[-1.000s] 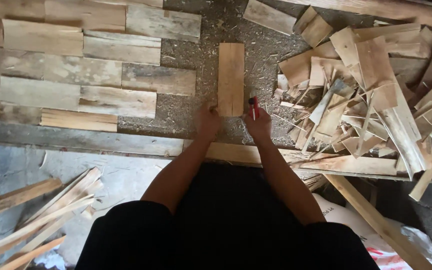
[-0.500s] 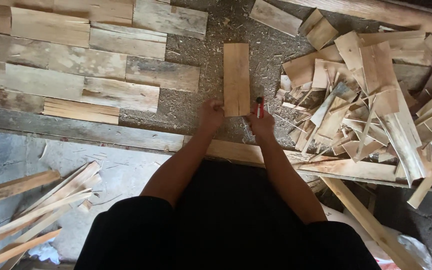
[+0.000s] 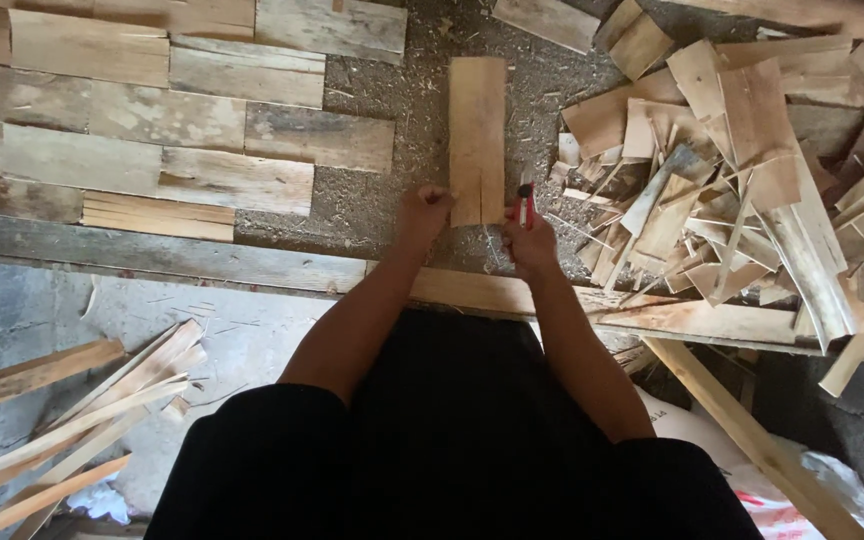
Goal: Trim and arrange thin wood planks to create a tiled pattern on a surface.
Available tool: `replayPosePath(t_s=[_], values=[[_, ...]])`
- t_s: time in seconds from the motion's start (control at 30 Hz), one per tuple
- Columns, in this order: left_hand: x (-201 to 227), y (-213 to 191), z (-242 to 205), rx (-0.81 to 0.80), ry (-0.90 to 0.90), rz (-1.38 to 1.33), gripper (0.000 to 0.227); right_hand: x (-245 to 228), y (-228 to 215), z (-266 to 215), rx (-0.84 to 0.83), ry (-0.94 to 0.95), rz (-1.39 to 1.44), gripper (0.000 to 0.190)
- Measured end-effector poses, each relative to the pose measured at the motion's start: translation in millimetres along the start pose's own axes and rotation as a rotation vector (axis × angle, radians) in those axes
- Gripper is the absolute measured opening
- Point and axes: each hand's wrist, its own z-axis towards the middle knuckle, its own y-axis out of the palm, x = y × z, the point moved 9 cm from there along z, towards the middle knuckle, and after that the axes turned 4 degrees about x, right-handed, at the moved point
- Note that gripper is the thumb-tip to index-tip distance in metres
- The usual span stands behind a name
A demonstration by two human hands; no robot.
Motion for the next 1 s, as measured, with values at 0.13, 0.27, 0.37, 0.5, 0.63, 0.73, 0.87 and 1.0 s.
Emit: replayPosePath(t_s=[0.13, 0.27, 0.37, 0.5, 0.63, 0.73, 0.87, 1.0], values=[[0.0, -7.5, 10.3, -0.002, -0.002, -0.044, 0.015, -34.5, -4.5, -13.0, -0.029, -0.041, -0.136, 0.016], [6.6, -15.1, -10.8, -0.049, -0.208, -0.257, 0.02, -69.9, -9.6, -15.0, -0.017, -0.164, -0.226, 0.012], [-1.0, -13.7, -28.1, -0.03, -0.321, -0.459, 0.03, -92.2, -13.8, -24.4, 0.082, -0.194, -0.224, 0.015], [-42.0, -0.3, -29.3, 0.056, -0.386, -0.736, 0.04, -62.0, -27.9, -4.3, 0.064, -0.243, -0.012, 0.018], [-74.6, 10.9, -24.4, 0.086, -0.415, -0.758, 0.034, -60.7, -25.8, -30.1, 0.109, -0.197, -0.188, 0.02], [-63.1, 7.5, -30.7, 0.091, -0.384, -0.794, 0.031, -52.0, -20.1, -44.7, 0.112, -0.049, -0.117, 0.019], [-64.1, 9.5, -37.6, 0.074, -0.363, -0.767, 0.029, -56.8, -11.9, -55.5, 0.057, -0.11, -0.106, 0.022], [-38.6, 3.1, -51.9, 0.039, -0.3, -0.697, 0.031, -42.7, -12.9, -44.3, -0.001, -0.08, -0.032, 0.025]])
